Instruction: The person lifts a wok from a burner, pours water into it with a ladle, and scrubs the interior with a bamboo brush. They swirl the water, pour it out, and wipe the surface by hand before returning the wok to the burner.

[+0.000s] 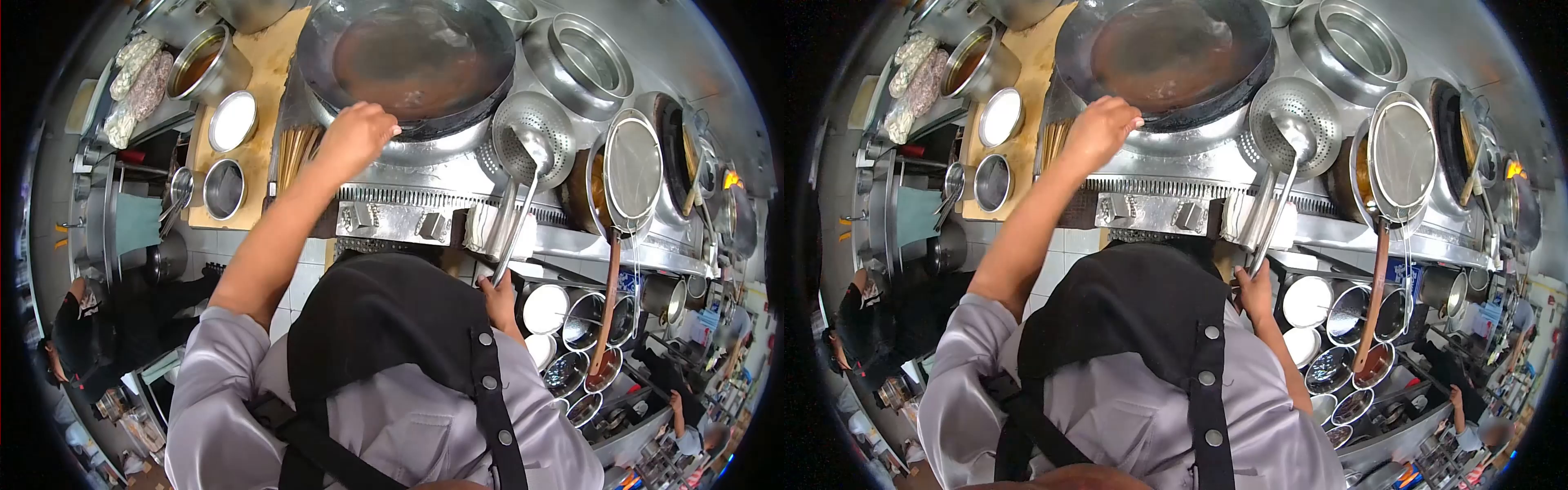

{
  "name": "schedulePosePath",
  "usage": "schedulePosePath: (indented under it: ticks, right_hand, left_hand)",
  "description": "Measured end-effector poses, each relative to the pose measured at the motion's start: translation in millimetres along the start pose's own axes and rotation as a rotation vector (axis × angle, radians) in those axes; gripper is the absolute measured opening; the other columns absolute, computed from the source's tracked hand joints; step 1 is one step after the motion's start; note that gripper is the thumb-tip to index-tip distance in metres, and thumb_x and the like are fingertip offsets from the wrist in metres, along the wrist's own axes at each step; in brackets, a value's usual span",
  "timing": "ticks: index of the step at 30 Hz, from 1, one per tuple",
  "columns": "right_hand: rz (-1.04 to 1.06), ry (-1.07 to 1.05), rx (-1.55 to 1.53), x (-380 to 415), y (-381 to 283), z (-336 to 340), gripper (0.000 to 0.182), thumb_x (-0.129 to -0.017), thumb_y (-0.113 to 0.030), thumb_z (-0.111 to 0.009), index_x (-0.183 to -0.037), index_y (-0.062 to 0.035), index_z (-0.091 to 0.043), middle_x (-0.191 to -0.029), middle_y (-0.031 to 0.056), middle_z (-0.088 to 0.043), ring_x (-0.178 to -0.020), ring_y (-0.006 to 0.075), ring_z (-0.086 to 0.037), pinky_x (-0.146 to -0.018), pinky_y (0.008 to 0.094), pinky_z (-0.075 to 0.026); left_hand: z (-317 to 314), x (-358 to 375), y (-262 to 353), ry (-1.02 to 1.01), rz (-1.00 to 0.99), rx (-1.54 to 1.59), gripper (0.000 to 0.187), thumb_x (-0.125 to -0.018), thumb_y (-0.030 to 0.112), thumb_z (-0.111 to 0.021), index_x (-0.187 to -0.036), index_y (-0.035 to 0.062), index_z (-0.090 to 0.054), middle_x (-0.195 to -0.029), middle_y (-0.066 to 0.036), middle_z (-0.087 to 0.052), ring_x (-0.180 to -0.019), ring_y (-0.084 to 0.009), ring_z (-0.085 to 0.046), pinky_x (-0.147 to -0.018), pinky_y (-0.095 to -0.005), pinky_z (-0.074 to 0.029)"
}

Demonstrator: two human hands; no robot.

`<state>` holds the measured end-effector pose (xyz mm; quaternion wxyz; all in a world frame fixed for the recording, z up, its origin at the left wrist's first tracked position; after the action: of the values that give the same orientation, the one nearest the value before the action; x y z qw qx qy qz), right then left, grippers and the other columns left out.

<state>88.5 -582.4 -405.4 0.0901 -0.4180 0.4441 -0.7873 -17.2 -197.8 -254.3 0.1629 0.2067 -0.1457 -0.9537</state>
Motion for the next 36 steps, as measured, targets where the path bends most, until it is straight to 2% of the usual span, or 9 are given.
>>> schedulePosePath:
  ticks: [7, 10, 13, 19, 25, 29, 31, 32, 36]
  right_hand:
    - [-0.051, -0.071, -0.132, -4.3, -7.6, 0.1, 0.036, -0.09, -0.008, -0.06, -0.119, -0.0031, -0.039, -0.088, 0.0107, -0.059, -0.066, 0.0181, -0.063, -0.055, 0.031, -0.051]
    - [-0.052, -0.072, -0.129, -5.2, -8.2, 0.7, 0.036, -0.09, -0.008, -0.06, -0.119, -0.0031, -0.039, -0.088, 0.0104, -0.059, -0.066, 0.0177, -0.063, -0.054, 0.0306, -0.051]
    - [-0.054, -0.061, -0.124, -4.3, -4.8, 0.2, 0.036, -0.09, -0.008, -0.06, -0.119, -0.003, -0.039, -0.087, 0.0102, -0.058, -0.066, 0.0175, -0.063, -0.054, 0.0301, -0.051]
    - [-0.023, -0.047, -0.067, -5.0, -4.1, 0.4, 0.036, -0.09, -0.009, -0.061, -0.118, -0.0032, -0.039, -0.086, 0.0097, -0.058, -0.066, 0.0177, -0.064, -0.052, 0.0297, -0.05]
    - [-0.093, -0.06, -0.077, -1.9, -15.0, -0.3, 0.035, -0.09, -0.009, -0.061, -0.116, -0.0035, -0.04, -0.086, 0.0096, -0.059, -0.067, 0.0176, -0.065, -0.053, 0.0297, -0.05]
    - [-0.075, -0.045, -0.078, -0.9, -14.9, -1.4, 0.033, -0.09, -0.01, -0.061, -0.115, -0.0037, -0.041, -0.086, 0.0098, -0.059, -0.067, 0.0175, -0.065, -0.053, 0.0296, -0.051]
    - [-0.075, -0.048, -0.081, -0.5, -15.6, -1.0, 0.033, -0.09, -0.01, -0.061, -0.115, -0.0035, -0.041, -0.087, 0.0099, -0.059, -0.067, 0.0175, -0.065, -0.054, 0.0296, -0.051]
    - [-0.074, -0.049, -0.075, 0.4, -14.7, 0.4, 0.033, -0.09, -0.01, -0.061, -0.115, -0.0032, -0.041, -0.087, 0.01, -0.06, -0.068, 0.0175, -0.065, -0.054, 0.0295, -0.051]
    - [-0.078, -0.048, -0.1, -2.1, -6.3, 0.3, 0.033, -0.09, -0.01, -0.06, -0.115, -0.0024, -0.041, -0.088, 0.0102, -0.06, -0.069, 0.0175, -0.065, -0.054, 0.0294, -0.052]
  left_hand:
    - [0.4, -29.2, -28.2, -0.751, 0.33, 0.42, 0.02, -0.09, 0.021, -0.061, -0.093, 0.0023, -0.067, -0.08, -0.01, -0.065, -0.081, -0.0282, -0.063, -0.074, -0.0366, -0.048]
    - [-20.8, 11.4, -12.7, 0.055, -0.036, 0.052, 0.018, -0.087, 0.022, -0.062, -0.093, 0.0065, -0.067, -0.081, -0.008, -0.062, -0.082, -0.0271, -0.06, -0.071, -0.0377, -0.045]
    - [-24.2, 17.1, 7.3, 0.298, -0.1, -0.162, 0.018, -0.085, 0.02, -0.063, -0.095, 0.006, -0.065, -0.087, -0.007, -0.063, -0.086, -0.0272, -0.059, -0.075, -0.0401, -0.045]
    - [-22.6, -10.0, 15.9, 0.063, -0.043, -0.221, 0.019, -0.089, 0.023, -0.061, -0.083, 0.0048, -0.063, -0.079, -0.011, -0.063, -0.082, -0.0319, -0.06, -0.074, -0.0435, -0.045]
    - [-17.4, -49.2, 9.9, -0.554, 0.295, 0.036, 0.042, -0.093, 0.037, -0.052, -0.072, 0.0027, -0.063, -0.074, -0.017, -0.064, -0.074, -0.038, -0.063, -0.07, -0.0483, -0.048]
    - [-41.8, -0.9, 15.4, -0.139, 0.108, -0.125, 0.028, -0.09, 0.027, -0.059, -0.084, 0.0013, -0.067, -0.091, -0.018, -0.066, -0.088, -0.037, -0.062, -0.08, -0.0474, -0.048]
    - [-44.9, 27.8, 17.9, 0.35, -0.079, -0.082, 0.021, -0.084, 0.011, -0.066, -0.103, 0.0012, -0.065, -0.116, -0.017, -0.06, -0.108, -0.0358, -0.057, -0.095, -0.0462, -0.044]
    - [-44.1, 38.3, 20.5, 0.267, -0.029, -0.062, 0.036, -0.082, 0.005, -0.066, -0.117, 0.0012, -0.06, -0.134, -0.015, -0.05, -0.125, -0.0377, -0.045, -0.106, -0.0471, -0.036]
    - [-26.8, 55.7, 20.5, 0.314, -0.004, 0.093, 0.029, -0.083, 0.003, -0.065, -0.112, -0.0001, -0.062, -0.122, -0.015, -0.058, -0.115, -0.0356, -0.053, -0.101, -0.0438, -0.041]
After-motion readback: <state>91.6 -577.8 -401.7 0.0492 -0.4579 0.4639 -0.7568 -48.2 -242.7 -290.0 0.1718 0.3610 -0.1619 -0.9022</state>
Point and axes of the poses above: each hand's wrist, its own x-axis away from the middle knuckle, its own z-axis out of the back of the hand, y = z × x, the point moved 2 cm from there along -x, towards the middle knuckle
